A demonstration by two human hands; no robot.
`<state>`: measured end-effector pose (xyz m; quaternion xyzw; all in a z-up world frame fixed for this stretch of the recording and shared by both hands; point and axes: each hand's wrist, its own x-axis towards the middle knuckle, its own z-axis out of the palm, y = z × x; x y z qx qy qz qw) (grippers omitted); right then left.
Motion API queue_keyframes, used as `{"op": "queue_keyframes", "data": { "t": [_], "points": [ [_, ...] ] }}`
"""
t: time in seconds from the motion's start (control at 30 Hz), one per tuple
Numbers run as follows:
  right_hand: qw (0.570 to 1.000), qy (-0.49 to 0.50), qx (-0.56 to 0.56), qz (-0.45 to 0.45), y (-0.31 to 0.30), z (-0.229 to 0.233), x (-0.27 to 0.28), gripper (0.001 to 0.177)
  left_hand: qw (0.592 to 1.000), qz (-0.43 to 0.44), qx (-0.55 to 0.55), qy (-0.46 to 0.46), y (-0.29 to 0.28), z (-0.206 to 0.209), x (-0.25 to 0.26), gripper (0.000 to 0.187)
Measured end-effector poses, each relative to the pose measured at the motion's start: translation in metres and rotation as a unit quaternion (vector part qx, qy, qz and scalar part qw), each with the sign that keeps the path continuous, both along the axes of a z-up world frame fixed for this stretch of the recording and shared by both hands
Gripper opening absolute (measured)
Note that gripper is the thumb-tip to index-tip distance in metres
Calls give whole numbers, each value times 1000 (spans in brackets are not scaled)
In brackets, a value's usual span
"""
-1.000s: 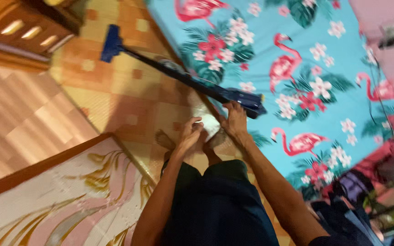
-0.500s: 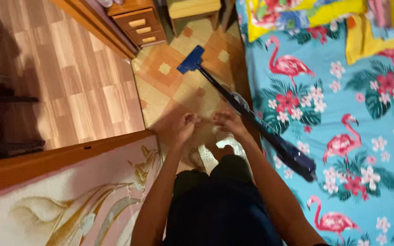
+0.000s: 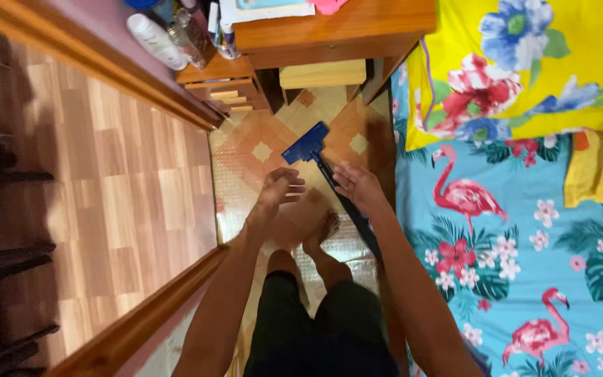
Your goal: The person vacuums the tiled floor of a bedroom using a handheld vacuum cleaner. They move a small wooden stool out of the way to clean underneath it and then return it to its original position. The person continues to vacuum around the bed and other furniture in the room.
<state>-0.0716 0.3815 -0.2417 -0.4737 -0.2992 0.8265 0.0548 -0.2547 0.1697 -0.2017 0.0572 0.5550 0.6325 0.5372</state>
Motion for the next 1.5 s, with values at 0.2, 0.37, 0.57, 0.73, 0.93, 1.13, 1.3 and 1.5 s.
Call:
{"op": "queue_keyframes", "data": {
  "t": [0.2, 0.37, 0.57, 0.73, 0.93, 1.13, 1.3, 1.5],
  "points": [
    [1000, 2, 6, 30, 65, -91, -60, 39, 988, 38, -130, -77, 66, -104, -78, 32],
    [996, 9, 56, 62, 143, -211, -111, 52, 991, 46, -125, -31, 114, -253, -149, 41],
    [996, 1, 86, -13, 207, -293, -174, 69, 990, 81, -95, 65, 163, -391, -213, 48],
    [992, 11, 3, -127, 226, -316, -228, 80, 988, 115, -103, -24, 209, -441, -252, 57],
    [971, 123, 9, -203, 231, -373, -238, 53, 952, 158, -77, -252, 257, -418, -249, 63],
    [981, 119, 21, -152, 222, -412, -205, 38, 917, 177, 115, -339, 269, -403, -237, 53],
    [982, 75, -9, -170, 184, -357, -192, 55, 925, 247, 94, -275, 254, -411, -219, 43],
    [800, 553, 222, 69, 191, -286, -182, 103, 952, 236, 21, -196, 245, -418, -223, 29]
  ]
}}
